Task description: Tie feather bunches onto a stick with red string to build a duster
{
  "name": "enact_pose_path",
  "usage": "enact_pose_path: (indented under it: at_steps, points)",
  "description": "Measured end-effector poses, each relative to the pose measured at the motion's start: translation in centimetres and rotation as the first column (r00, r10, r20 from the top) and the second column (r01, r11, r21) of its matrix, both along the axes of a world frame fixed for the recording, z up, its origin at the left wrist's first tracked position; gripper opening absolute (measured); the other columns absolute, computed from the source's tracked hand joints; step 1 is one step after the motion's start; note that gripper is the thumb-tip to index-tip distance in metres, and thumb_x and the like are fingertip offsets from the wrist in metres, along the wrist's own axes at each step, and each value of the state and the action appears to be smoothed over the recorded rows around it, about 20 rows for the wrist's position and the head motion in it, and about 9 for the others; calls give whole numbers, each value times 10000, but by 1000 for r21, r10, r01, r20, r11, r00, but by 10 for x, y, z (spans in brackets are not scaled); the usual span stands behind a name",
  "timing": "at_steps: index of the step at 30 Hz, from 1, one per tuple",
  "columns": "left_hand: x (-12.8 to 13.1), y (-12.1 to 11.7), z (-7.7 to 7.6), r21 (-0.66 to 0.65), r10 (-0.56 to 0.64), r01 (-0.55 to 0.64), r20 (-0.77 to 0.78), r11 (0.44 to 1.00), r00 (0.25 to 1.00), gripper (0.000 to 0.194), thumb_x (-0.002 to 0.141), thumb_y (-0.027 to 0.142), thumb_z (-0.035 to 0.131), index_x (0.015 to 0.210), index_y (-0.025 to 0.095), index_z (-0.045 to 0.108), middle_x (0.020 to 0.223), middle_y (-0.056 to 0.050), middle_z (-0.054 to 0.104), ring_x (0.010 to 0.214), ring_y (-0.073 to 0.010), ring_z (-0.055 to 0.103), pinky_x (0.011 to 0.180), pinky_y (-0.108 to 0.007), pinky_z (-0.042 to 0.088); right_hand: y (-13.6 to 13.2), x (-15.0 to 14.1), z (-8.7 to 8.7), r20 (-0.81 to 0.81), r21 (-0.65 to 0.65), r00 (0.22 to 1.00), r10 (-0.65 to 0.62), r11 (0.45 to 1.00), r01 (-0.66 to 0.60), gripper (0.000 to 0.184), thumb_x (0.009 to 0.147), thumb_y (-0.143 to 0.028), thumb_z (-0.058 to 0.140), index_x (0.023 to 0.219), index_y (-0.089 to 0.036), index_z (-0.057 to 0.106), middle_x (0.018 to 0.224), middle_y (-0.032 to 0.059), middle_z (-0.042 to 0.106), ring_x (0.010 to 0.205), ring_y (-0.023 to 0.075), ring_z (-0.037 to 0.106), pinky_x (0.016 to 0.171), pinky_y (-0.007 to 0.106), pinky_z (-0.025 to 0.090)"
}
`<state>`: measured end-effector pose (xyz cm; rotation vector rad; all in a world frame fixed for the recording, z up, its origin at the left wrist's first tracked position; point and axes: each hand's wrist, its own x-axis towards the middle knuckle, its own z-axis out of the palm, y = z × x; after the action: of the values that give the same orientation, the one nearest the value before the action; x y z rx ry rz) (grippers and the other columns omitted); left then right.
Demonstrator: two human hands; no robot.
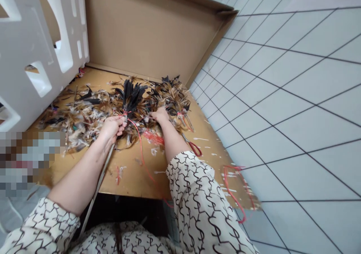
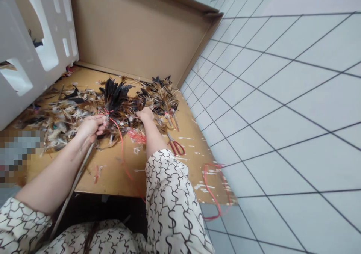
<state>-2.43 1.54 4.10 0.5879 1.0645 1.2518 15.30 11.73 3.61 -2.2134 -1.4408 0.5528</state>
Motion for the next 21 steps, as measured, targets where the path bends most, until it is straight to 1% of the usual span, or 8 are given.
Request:
enact_pose_path:
  at_steps: [1,3,5,8,10,13,18,21]
  points:
    - [0,0,0,-2,3,-3,3,1000,1000,132,697,56,511,583,121,490,382,37,442,266,-12,267,280,-109,129,2,1,-1,-105,33,994,-22,999,26,94,554,-100,653,632,-123,606,819,130,672,916,255,623,760,299,447]
    - [0,0,0,-4,3,-3,11,1000,1000,137,704,52,504,588,122,488,381,37,442,267,-11,266,281,-105,127,4,7,-2,-341,114,939,-54,989,98,152,516,-10,602,522,-146,532,607,59,612,754,204,617,660,265,442]
    - [-1,0,1,-2,-3,3,18,1000,1000,140,704,48,505,586,122,486,381,37,442,270,-10,269,284,-102,126,4,15,0,-530,160,847,-40,976,147,190,545,-12,570,487,-164,472,468,-3,507,566,139,549,538,231,408]
    - [-2,0,2,-3,-10,10,24,1000,1000,154,698,51,524,571,123,474,381,40,439,271,-8,272,284,-98,128,0,28,8,-672,165,740,-1,975,150,197,614,-30,510,494,-168,437,412,-35,446,416,80,435,427,193,351]
    - [-2,0,2,-3,-12,12,32,1000,999,162,705,52,522,569,124,470,380,42,436,270,-6,268,283,-97,127,-3,35,12,-727,159,686,7,974,159,205,629,-14,480,498,-164,432,395,-36,442,385,68,417,400,177,339]
    - [-3,-1,2,-4,-12,12,41,1000,999,160,720,45,502,579,119,482,381,41,435,270,-6,260,281,-98,127,-9,44,13,-763,160,646,-6,967,198,229,627,15,468,501,-168,412,356,-48,412,349,63,393,376,172,332]
    - [-4,-1,1,10,-15,14,47,1000,999,164,730,41,485,585,117,490,384,38,435,269,-7,256,274,-100,133,-15,48,13,-801,201,598,13,948,248,225,608,4,542,547,-173,418,370,-70,429,335,57,381,349,171,315]
    - [-4,-1,1,12,-16,16,52,1000,999,174,747,46,468,590,117,489,385,36,436,269,-8,255,273,-99,131,-17,46,17,-804,268,592,55,922,279,261,589,-27,610,559,-183,403,372,-101,410,342,46,369,359,166,314]
